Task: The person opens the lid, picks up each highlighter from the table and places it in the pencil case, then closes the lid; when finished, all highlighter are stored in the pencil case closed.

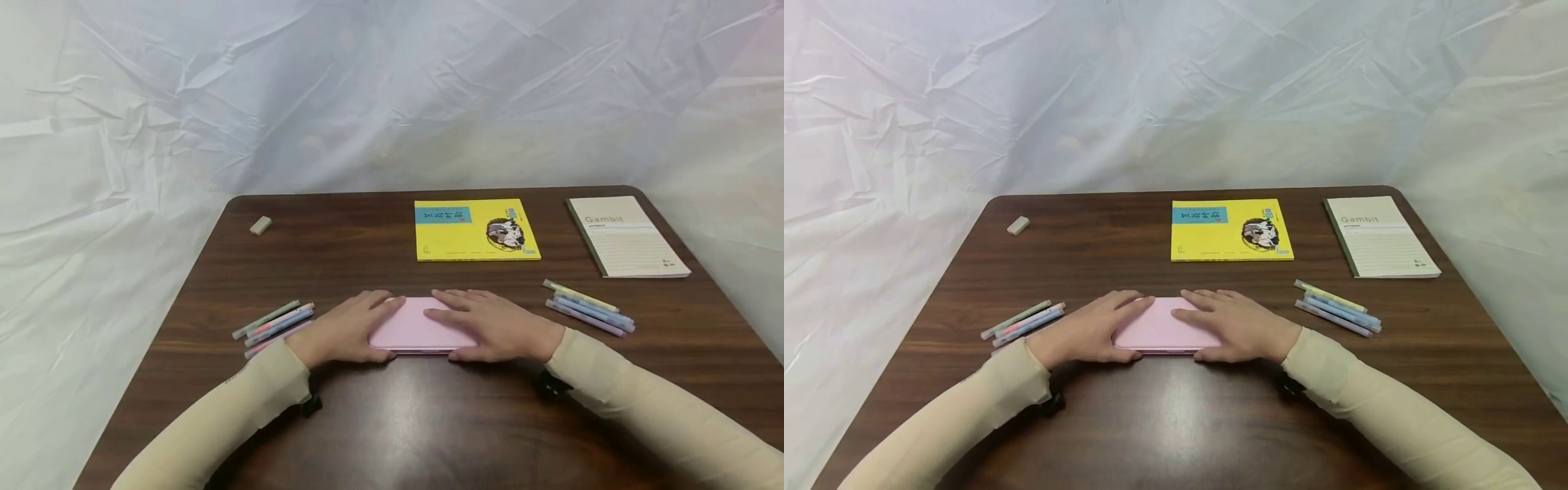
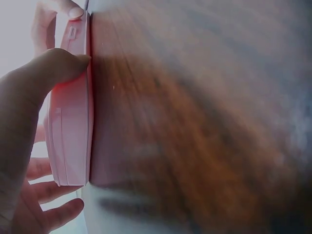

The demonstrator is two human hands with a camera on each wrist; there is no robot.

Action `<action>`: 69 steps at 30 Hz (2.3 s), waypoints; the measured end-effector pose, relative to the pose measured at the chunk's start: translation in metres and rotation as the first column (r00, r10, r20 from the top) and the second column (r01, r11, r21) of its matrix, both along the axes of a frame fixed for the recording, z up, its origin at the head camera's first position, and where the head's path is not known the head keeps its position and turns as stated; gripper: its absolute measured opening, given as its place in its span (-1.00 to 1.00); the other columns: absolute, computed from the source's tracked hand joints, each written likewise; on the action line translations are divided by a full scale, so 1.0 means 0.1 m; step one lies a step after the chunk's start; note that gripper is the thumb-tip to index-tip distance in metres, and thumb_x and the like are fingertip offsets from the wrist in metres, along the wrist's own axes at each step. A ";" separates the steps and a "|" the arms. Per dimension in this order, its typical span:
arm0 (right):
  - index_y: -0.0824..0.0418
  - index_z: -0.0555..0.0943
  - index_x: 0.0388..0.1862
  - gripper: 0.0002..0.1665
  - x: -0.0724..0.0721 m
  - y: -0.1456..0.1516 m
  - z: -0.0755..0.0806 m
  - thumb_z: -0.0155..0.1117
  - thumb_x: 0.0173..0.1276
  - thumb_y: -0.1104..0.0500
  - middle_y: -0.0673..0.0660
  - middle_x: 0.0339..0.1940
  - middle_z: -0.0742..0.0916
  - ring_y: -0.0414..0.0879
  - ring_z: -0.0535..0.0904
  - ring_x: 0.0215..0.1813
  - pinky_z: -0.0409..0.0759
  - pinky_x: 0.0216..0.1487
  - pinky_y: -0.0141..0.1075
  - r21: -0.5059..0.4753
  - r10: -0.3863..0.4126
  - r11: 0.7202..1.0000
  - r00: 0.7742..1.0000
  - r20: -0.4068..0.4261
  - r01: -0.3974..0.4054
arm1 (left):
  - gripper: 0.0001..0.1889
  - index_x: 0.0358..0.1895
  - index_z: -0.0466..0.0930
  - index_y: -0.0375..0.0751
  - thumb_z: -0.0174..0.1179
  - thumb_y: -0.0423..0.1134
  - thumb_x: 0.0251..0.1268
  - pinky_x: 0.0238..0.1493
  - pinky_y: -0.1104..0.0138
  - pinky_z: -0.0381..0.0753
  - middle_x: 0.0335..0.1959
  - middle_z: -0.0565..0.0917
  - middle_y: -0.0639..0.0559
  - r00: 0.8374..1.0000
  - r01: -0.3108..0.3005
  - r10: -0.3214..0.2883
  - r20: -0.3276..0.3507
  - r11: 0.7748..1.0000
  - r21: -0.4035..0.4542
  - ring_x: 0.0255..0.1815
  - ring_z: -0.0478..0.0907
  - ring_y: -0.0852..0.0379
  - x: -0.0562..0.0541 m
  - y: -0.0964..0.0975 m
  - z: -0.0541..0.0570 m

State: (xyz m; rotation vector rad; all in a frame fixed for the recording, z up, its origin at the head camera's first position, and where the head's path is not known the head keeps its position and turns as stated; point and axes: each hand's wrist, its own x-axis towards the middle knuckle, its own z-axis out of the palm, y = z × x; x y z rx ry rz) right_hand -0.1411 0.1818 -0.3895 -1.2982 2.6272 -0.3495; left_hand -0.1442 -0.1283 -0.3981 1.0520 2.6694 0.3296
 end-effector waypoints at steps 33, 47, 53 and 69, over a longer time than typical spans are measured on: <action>-0.15 0.48 0.43 -0.12 -0.21 -0.07 0.17 0.45 0.12 -0.32 0.16 0.44 0.49 0.04 0.70 0.04 0.65 -0.09 -0.19 0.022 0.050 0.999 0.998 -0.028 -0.049 | -0.03 0.61 0.04 0.00 0.37 0.12 0.21 0.33 0.09 0.43 0.46 0.19 -0.16 0.999 0.046 -0.047 0.017 0.997 0.070 0.42 0.19 -0.08 -0.05 0.01 0.03; -0.08 0.52 0.39 -0.17 -0.28 -0.07 0.23 0.44 0.12 -0.26 0.13 0.39 0.55 -0.13 0.67 -0.06 0.60 -0.16 -0.31 0.009 0.062 0.998 0.996 0.060 -0.063 | 0.01 0.62 -0.02 0.06 0.38 0.13 0.20 0.31 0.08 0.46 0.48 0.15 -0.10 0.998 0.015 -0.019 0.060 0.997 0.074 0.43 0.16 -0.03 -0.04 0.01 0.00; -0.06 0.55 0.37 -0.26 -0.35 -0.02 0.31 0.41 0.20 -0.20 0.06 0.35 0.59 -0.17 0.62 0.18 0.61 0.11 -0.19 -0.051 0.067 0.997 0.985 0.162 -0.059 | 0.04 0.60 0.02 0.13 0.47 0.13 0.09 0.32 0.06 0.44 0.44 0.21 -0.05 0.996 -0.017 0.004 0.085 0.989 0.150 0.39 0.21 0.00 -0.05 -0.03 -0.03; -0.17 0.76 0.00 -0.71 -0.59 0.21 0.45 0.43 0.31 -0.10 -0.22 -0.26 0.78 -0.25 0.48 -0.50 0.47 -0.45 -0.35 -0.221 -0.082 0.963 0.948 0.306 0.155 | 0.57 0.62 -0.46 0.14 0.63 0.28 -0.38 0.39 -0.01 0.34 0.54 0.21 -0.14 0.952 -0.293 0.233 0.197 0.876 0.383 0.49 0.26 -0.02 0.00 -0.03 -0.21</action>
